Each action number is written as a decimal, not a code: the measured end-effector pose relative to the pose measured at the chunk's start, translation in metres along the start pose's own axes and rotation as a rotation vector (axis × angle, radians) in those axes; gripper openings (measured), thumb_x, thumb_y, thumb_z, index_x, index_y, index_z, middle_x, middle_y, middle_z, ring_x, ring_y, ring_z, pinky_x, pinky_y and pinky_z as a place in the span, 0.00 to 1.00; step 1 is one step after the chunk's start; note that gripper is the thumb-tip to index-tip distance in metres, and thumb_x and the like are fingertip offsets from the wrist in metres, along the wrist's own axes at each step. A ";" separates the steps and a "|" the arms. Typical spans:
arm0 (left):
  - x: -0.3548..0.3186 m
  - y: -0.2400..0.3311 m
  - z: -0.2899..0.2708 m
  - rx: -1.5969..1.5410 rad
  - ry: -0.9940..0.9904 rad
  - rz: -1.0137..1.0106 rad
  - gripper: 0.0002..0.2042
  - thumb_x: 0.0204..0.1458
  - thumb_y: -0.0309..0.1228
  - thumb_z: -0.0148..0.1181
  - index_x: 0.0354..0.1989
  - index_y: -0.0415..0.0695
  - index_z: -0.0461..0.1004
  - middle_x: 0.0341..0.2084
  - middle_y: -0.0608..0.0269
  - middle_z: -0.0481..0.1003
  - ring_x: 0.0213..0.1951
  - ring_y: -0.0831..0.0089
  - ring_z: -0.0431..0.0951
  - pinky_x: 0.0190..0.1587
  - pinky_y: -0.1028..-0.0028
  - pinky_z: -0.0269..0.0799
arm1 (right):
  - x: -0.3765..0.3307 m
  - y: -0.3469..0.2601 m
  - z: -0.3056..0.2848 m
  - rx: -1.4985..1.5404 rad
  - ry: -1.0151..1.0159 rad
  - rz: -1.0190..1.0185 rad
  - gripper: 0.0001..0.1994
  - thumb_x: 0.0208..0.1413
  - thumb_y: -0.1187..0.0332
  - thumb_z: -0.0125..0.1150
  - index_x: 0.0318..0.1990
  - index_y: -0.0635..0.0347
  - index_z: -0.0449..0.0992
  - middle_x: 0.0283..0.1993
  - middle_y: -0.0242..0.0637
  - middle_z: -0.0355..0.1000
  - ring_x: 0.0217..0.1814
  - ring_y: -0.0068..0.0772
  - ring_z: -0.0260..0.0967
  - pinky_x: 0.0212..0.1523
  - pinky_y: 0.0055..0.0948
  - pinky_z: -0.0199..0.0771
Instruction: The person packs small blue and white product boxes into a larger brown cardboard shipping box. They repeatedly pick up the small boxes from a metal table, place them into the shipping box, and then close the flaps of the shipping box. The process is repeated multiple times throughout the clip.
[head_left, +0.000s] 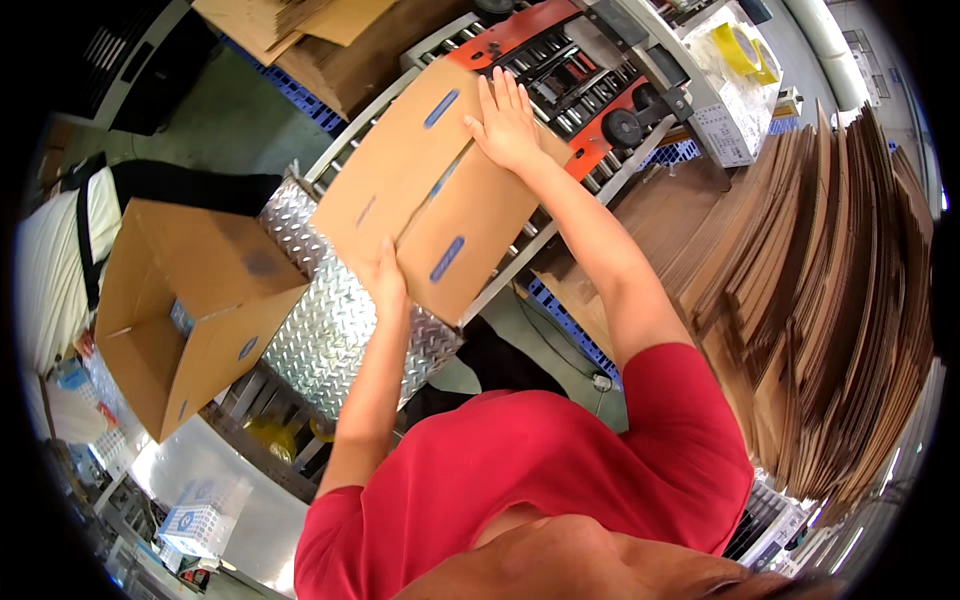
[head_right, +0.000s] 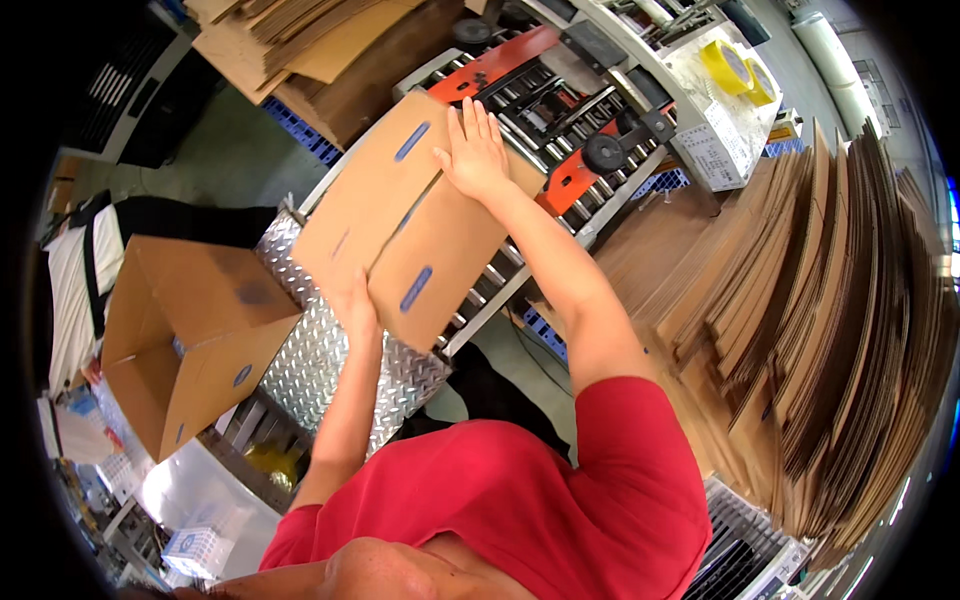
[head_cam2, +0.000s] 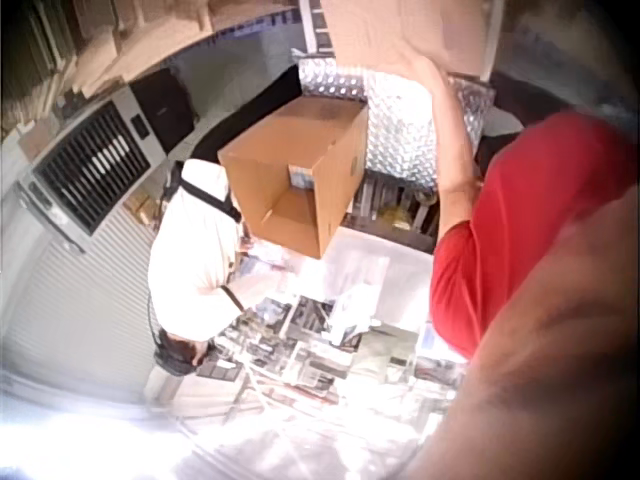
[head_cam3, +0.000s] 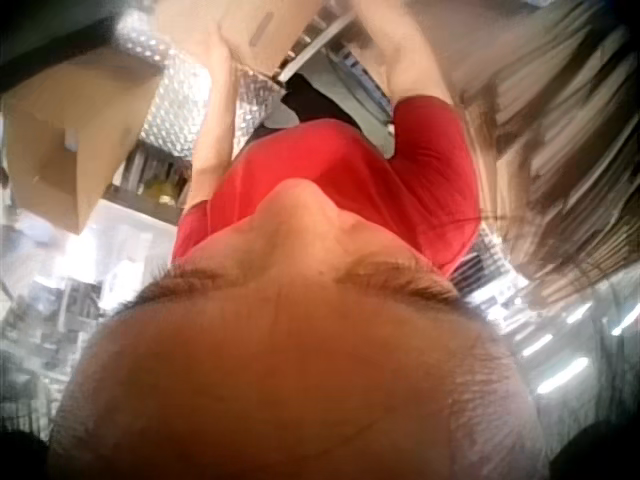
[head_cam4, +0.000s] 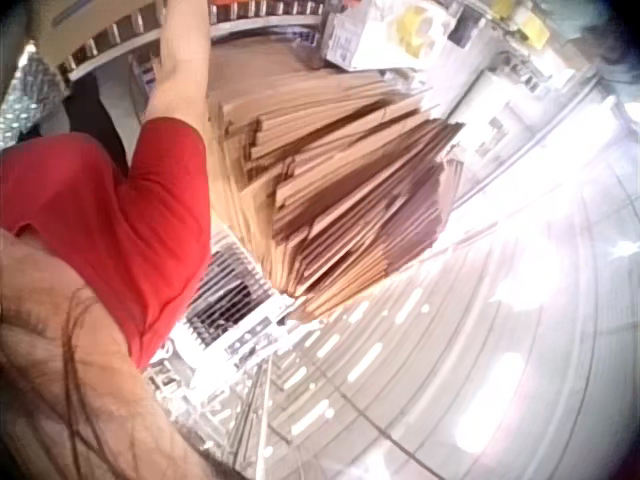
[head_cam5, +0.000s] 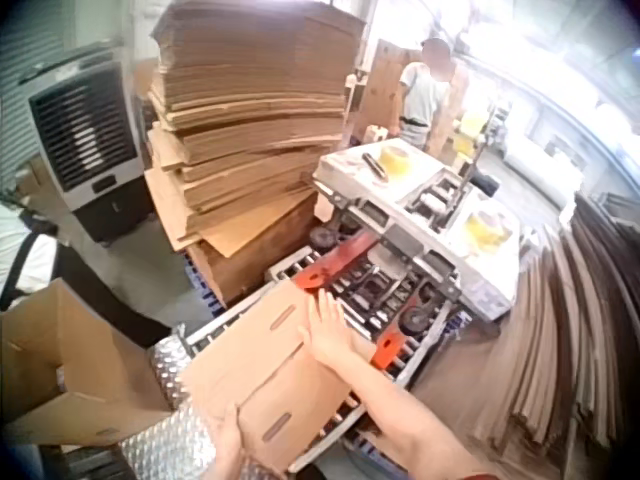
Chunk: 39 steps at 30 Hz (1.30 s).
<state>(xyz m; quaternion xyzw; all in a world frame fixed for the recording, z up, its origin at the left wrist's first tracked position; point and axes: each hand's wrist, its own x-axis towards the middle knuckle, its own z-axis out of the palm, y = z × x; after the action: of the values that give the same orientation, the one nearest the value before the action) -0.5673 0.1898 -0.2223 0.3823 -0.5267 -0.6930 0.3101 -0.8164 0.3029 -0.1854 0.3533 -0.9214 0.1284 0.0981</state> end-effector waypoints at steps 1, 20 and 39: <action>0.020 -0.003 0.033 -0.027 -0.054 -0.019 0.38 0.51 0.22 0.57 0.66 0.38 0.40 0.63 0.50 0.50 0.62 0.62 0.55 0.63 0.68 0.51 | 0.000 0.014 -0.002 -0.054 0.018 -0.044 0.33 0.56 0.52 0.48 0.64 0.63 0.53 0.69 0.52 0.44 0.73 0.48 0.38 0.70 0.44 0.35; -0.026 -0.134 -0.063 0.821 -0.992 0.079 0.20 0.56 0.39 0.46 0.50 0.34 0.66 0.48 0.38 0.69 0.51 0.44 0.68 0.54 0.61 0.64 | -0.226 -0.063 -0.217 0.172 0.145 -0.186 0.08 0.44 0.67 0.65 0.33 0.56 0.78 0.42 0.35 0.74 0.49 0.38 0.70 0.50 0.38 0.69; -0.109 -0.041 -0.357 0.846 -0.899 0.018 0.20 0.53 0.34 0.54 0.52 0.38 0.67 0.35 0.50 0.76 0.36 0.63 0.77 0.40 0.69 0.71 | -0.254 0.056 -0.590 -0.816 0.198 0.489 0.19 0.55 0.66 0.49 0.56 0.46 0.63 0.48 0.47 0.71 0.49 0.49 0.69 0.47 0.45 0.68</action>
<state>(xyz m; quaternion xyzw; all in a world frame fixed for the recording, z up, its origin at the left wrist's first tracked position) -0.2066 0.1147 -0.2949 0.1382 -0.8382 -0.5148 -0.1151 -0.6159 0.6825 0.2954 0.0454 -0.9389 -0.1910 0.2827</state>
